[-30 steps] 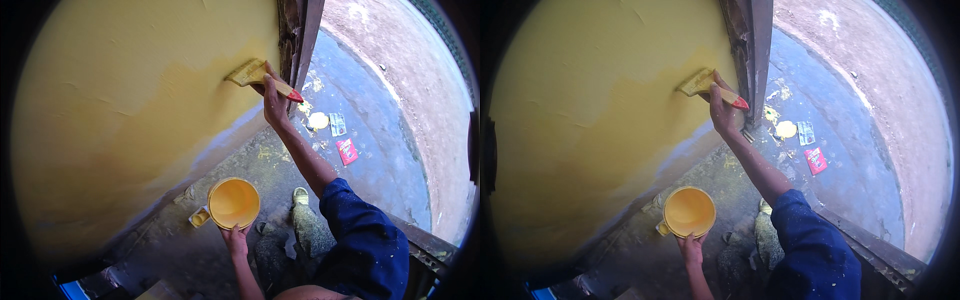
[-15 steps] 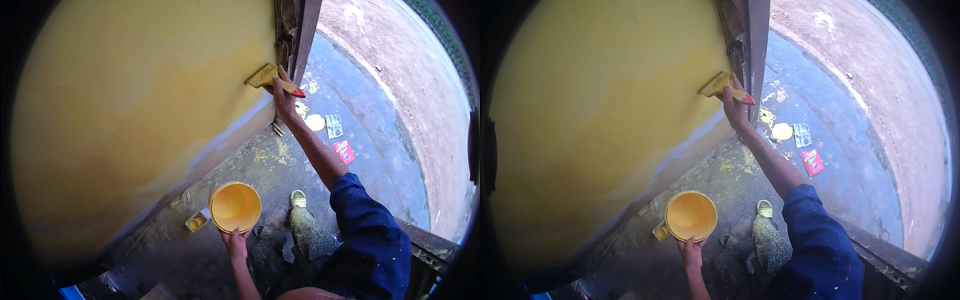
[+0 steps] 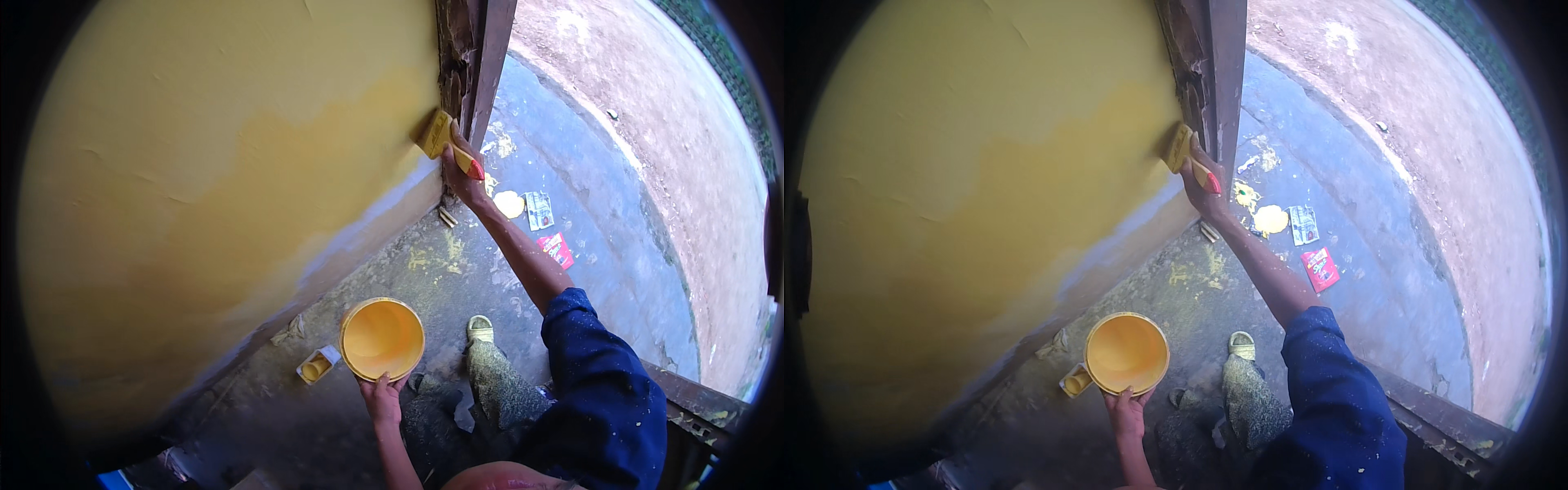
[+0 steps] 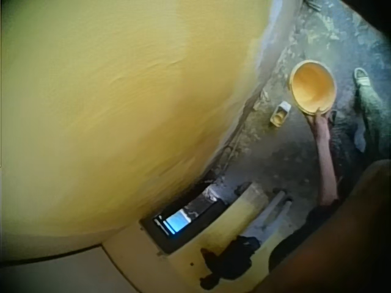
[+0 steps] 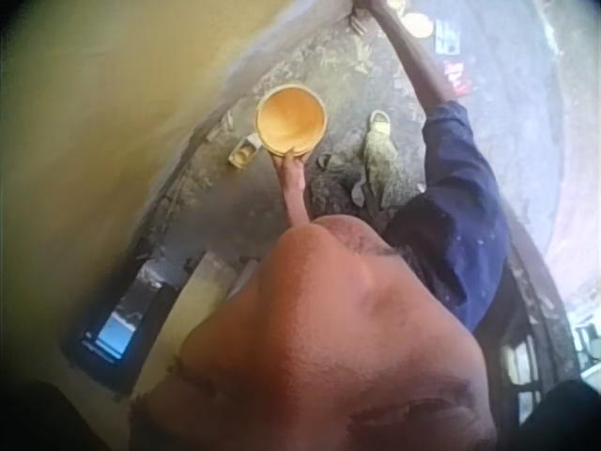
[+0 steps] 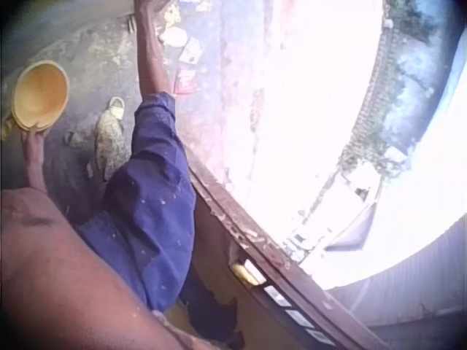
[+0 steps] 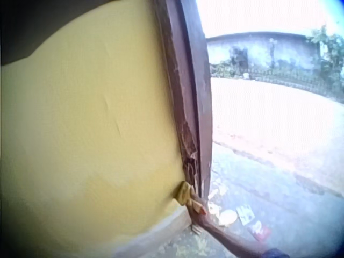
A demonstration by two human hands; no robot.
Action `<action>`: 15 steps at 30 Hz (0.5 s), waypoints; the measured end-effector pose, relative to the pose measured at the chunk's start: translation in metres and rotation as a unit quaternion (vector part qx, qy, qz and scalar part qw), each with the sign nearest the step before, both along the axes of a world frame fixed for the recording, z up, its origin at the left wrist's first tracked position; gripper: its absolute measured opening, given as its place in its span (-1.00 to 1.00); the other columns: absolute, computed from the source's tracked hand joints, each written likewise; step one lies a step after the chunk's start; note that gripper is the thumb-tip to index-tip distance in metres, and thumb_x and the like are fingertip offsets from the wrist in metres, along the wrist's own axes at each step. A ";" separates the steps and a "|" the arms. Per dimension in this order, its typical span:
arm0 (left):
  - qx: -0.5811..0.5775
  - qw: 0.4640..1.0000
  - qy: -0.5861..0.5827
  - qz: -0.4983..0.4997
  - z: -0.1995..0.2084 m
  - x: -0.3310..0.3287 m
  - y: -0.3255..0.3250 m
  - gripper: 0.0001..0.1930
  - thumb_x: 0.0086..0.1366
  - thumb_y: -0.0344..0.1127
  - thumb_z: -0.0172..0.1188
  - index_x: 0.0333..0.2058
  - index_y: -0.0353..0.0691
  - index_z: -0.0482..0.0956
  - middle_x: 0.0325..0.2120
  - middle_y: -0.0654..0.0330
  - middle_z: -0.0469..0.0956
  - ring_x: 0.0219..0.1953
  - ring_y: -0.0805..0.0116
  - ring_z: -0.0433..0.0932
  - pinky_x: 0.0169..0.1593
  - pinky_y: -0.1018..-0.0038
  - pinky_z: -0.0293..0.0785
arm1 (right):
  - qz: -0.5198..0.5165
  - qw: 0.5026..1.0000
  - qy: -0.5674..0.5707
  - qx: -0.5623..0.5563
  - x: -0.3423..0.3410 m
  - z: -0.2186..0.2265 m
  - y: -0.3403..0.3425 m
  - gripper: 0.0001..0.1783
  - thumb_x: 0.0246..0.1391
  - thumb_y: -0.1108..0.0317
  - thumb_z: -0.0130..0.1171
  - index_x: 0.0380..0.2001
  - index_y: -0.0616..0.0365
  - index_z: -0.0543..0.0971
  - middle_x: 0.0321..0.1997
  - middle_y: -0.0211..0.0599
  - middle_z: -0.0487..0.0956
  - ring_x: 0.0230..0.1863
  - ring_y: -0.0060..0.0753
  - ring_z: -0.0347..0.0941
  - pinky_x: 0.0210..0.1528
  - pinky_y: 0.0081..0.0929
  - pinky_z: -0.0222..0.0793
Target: The person paints a wall yellow using a brush and a small bucket of paint. They repeatedly dip the brush into the bucket and apply paint to the wall in vertical strokes, working along the lower section near the floor.
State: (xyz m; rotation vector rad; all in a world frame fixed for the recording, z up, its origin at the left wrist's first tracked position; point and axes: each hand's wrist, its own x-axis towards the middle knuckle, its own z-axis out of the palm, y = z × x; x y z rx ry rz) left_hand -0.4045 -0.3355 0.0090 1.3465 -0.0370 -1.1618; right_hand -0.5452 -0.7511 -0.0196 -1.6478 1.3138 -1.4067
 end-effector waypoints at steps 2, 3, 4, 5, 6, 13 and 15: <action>0.024 1.000 0.009 0.000 -0.001 0.000 -0.002 -0.33 0.22 -0.59 -0.10 0.29 -0.12 -0.06 0.19 -0.05 0.19 0.12 -0.04 0.40 0.04 0.02 0.55 | 0.001 0.993 0.007 -0.119 -0.007 0.043 -0.005 -0.44 0.15 0.37 0.05 0.22 0.28 0.31 -0.30 -0.02 0.59 -0.36 -0.45 0.53 -0.30 -0.48 0.46; 0.027 1.000 0.010 -0.001 -0.002 -0.001 -0.003 -0.33 0.21 -0.59 -0.09 0.29 -0.12 -0.06 0.19 -0.05 0.19 0.12 -0.04 0.41 0.04 0.03 0.55 | -0.007 0.986 0.004 -0.166 -0.007 0.056 -0.010 -0.44 0.13 0.39 0.06 0.22 0.24 0.33 -0.32 0.03 0.59 -0.38 -0.38 0.55 -0.32 -0.45 0.45; 0.026 0.999 0.018 0.000 -0.004 -0.002 -0.003 -0.34 0.23 -0.60 -0.10 0.29 -0.11 -0.05 0.19 -0.04 0.19 0.12 -0.03 0.40 0.04 0.02 0.55 | -0.011 0.977 0.029 -0.209 -0.006 0.064 -0.012 -0.43 0.10 0.41 0.08 0.22 0.20 0.34 -0.34 0.08 0.58 -0.40 -0.32 0.57 -0.34 -0.42 0.45; 0.025 0.999 0.024 0.003 -0.007 -0.003 -0.003 -0.35 0.25 -0.61 -0.10 0.29 -0.10 -0.04 0.20 -0.04 0.19 0.13 -0.03 0.40 0.03 0.02 0.55 | -0.017 0.972 0.018 -0.232 -0.003 0.063 -0.013 -0.42 0.08 0.43 0.09 0.22 0.15 0.34 -0.34 0.10 0.57 -0.39 -0.21 0.58 -0.34 -0.39 0.45; 0.025 0.999 0.029 0.006 -0.009 -0.004 -0.003 -0.36 0.27 -0.62 -0.11 0.29 -0.09 -0.03 0.20 -0.03 0.19 0.14 -0.03 0.39 0.03 0.02 0.55 | -0.021 0.968 0.036 -0.247 0.000 0.053 -0.011 -0.41 0.06 0.45 0.11 0.23 0.09 0.34 -0.34 0.13 0.57 -0.38 -0.11 0.59 -0.34 -0.36 0.45; 0.024 0.999 0.026 0.022 -0.014 -0.006 0.006 -0.34 0.26 -0.62 -0.11 0.29 -0.07 -0.04 0.21 -0.02 0.17 0.16 -0.02 0.36 0.03 0.00 0.55 | 0.037 0.987 0.145 0.055 0.021 -0.081 0.021 -0.38 0.08 0.42 0.08 0.26 -0.03 0.28 -0.33 0.24 0.55 -0.23 0.23 0.54 -0.23 -0.19 0.45; 0.014 0.999 0.031 0.019 -0.012 -0.001 0.009 -0.33 0.25 -0.63 -0.12 0.30 -0.06 -0.05 0.22 -0.02 0.16 0.17 -0.02 0.36 0.03 0.00 0.54 | 0.032 0.990 0.125 0.052 0.018 -0.065 0.018 -0.40 0.10 0.40 0.08 0.25 0.00 0.30 -0.37 0.21 0.55 -0.28 0.16 0.56 -0.26 -0.22 0.45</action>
